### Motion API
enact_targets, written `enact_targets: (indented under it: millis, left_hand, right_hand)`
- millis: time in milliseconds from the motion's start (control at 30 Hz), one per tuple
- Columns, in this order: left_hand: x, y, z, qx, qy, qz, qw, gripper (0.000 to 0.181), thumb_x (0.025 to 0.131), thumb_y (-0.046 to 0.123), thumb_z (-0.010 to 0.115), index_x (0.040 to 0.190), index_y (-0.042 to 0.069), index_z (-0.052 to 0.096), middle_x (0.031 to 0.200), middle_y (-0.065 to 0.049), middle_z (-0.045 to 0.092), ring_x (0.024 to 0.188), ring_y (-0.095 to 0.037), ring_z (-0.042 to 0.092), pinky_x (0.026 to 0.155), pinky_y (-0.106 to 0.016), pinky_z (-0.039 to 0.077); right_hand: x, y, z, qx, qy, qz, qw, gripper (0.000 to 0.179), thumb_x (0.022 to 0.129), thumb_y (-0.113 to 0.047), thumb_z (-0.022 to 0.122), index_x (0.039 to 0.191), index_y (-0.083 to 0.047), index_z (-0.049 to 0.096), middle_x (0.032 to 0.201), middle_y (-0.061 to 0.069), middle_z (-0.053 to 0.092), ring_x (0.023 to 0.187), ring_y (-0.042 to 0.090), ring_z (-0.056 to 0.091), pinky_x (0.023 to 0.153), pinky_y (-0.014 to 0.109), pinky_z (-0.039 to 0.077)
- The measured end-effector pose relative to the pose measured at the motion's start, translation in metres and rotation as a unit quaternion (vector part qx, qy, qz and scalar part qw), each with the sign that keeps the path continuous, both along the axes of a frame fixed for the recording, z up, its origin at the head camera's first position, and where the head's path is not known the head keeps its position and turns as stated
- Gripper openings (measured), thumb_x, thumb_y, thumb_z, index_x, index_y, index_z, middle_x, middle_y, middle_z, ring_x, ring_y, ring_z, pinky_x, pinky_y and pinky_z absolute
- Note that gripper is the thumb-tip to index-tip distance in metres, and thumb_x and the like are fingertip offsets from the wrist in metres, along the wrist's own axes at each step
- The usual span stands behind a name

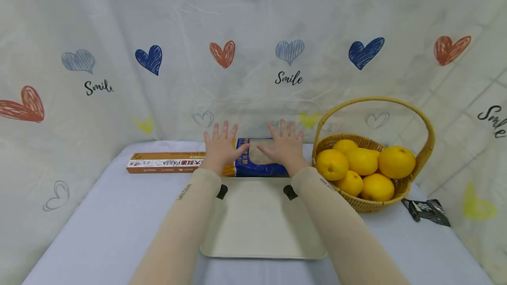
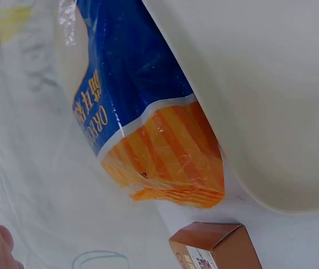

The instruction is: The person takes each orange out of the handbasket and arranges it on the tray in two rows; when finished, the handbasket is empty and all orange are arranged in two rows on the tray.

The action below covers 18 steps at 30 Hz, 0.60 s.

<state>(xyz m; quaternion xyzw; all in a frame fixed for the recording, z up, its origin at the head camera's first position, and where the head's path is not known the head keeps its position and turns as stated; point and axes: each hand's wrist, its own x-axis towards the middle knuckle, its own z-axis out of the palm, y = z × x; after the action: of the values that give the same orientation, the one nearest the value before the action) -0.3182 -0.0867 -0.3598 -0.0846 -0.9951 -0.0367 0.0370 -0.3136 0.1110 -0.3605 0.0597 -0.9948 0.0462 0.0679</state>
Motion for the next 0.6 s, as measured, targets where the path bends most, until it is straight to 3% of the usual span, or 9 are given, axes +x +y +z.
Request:
enact_targets:
  millis: [167,333,467,600]
  left_hand:
    - [0.007,-0.008,0.001,0.041,-0.016,-0.018,0.9989,0.08,0.083,0.073,0.022,0.145,0.032,-0.007,0.153,0.0,-0.011,0.14,-0.033,-0.008,0.106,-0.065,0.001]
    - [0.02,-0.03,-0.003,0.119,-0.03,-0.044,0.9915,0.079,0.087,0.066,0.029,0.147,0.026,-0.003,0.154,0.002,-0.003,0.141,-0.032,0.006,0.106,-0.063,0.015]
    - [0.038,-0.049,-0.008,0.169,-0.04,-0.077,0.9818,0.08,0.087,0.063,0.034,0.147,0.021,0.001,0.154,0.001,0.002,0.141,-0.028,0.011,0.109,-0.054,0.021]
    - [0.061,-0.062,-0.016,0.207,-0.077,-0.086,0.9716,0.088,0.082,0.07,0.036,0.147,0.022,0.001,0.154,-0.001,0.003,0.14,-0.027,0.017,0.111,-0.048,0.022]
  right_hand:
    - [0.011,-0.002,0.005,-0.009,0.024,0.027,0.9993,0.082,0.08,-0.072,0.038,0.146,-0.033,0.008,0.154,0.009,0.004,0.14,0.038,0.001,0.107,0.063,0.009]
    - [0.028,0.006,0.009,-0.017,0.058,0.062,0.9962,0.082,0.08,-0.069,0.041,0.146,-0.032,0.008,0.154,0.007,0.008,0.14,0.035,0.006,0.107,0.06,0.018]
    - [0.047,0.018,0.017,-0.055,0.099,0.098,0.9887,0.081,0.08,-0.063,0.05,0.146,-0.028,0.017,0.152,0.009,0.018,0.138,0.034,0.019,0.103,0.06,0.027]
    - [0.066,0.032,0.023,-0.082,0.154,0.129,0.9761,0.082,0.077,-0.057,0.06,0.143,-0.022,0.026,0.147,0.012,0.028,0.128,0.036,0.036,0.097,0.058,0.035]
